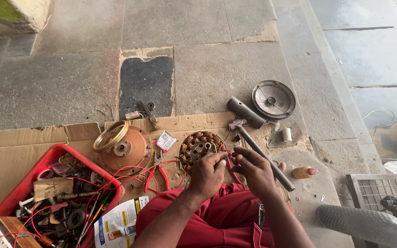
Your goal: The person sits on the floor and repairs a fan motor stator by stripping and twisting colored wires, then connecting them to the copper windings. They use pliers to cut and strip the wires and a hammer is visible nearby.
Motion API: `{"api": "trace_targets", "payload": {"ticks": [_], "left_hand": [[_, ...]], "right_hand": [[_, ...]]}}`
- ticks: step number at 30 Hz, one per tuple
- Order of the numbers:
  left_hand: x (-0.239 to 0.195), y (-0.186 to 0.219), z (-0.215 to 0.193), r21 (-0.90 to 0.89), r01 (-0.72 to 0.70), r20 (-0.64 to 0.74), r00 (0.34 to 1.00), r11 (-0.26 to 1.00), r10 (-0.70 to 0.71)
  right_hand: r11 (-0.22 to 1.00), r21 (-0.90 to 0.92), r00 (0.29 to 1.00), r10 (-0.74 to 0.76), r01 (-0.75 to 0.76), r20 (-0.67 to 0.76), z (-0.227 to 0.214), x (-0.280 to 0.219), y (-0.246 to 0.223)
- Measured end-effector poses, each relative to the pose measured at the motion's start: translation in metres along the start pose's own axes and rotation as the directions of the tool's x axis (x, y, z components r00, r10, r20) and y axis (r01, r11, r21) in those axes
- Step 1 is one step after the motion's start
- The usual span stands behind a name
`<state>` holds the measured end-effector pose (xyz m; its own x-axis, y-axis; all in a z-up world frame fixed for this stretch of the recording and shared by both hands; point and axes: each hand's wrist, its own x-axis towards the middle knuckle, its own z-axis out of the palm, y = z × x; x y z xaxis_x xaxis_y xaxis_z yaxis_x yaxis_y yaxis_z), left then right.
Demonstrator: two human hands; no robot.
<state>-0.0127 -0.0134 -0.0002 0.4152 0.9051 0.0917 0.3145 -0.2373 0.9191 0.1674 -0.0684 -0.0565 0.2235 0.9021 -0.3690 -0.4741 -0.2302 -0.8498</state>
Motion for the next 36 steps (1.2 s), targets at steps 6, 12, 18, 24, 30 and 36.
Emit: {"api": "trace_targets", "payload": {"ticks": [6,12,18,24,30,36], "left_hand": [[0.001,0.0,-0.005,-0.075,0.099,0.119,0.989,0.992,-0.089],[0.001,0.001,-0.005,-0.065,0.12,0.131,0.985,0.991,-0.111],[0.0,-0.002,-0.004,-0.053,0.056,0.1,0.994,0.997,-0.05],[0.0,-0.005,-0.003,-0.042,-0.016,0.075,0.997,0.999,0.019],[-0.001,0.003,-0.005,-0.057,0.112,0.089,0.99,0.992,-0.106],[-0.002,0.007,-0.007,-0.06,0.098,0.057,0.994,0.993,-0.095]], "right_hand": [[0.946,-0.296,0.986,-0.157,0.132,-0.061,0.012,-0.015,0.001],[0.834,-0.48,0.949,-0.315,0.274,-0.005,0.024,-0.017,-0.006],[0.841,-0.38,0.915,-0.403,0.384,0.033,0.024,-0.015,0.002],[0.744,-0.44,0.844,-0.533,0.504,0.065,0.019,-0.01,0.011],[0.652,-0.548,0.806,-0.587,0.525,0.073,0.022,-0.006,0.01],[0.885,-0.351,0.946,-0.325,0.307,0.007,0.019,-0.009,0.007]]}}
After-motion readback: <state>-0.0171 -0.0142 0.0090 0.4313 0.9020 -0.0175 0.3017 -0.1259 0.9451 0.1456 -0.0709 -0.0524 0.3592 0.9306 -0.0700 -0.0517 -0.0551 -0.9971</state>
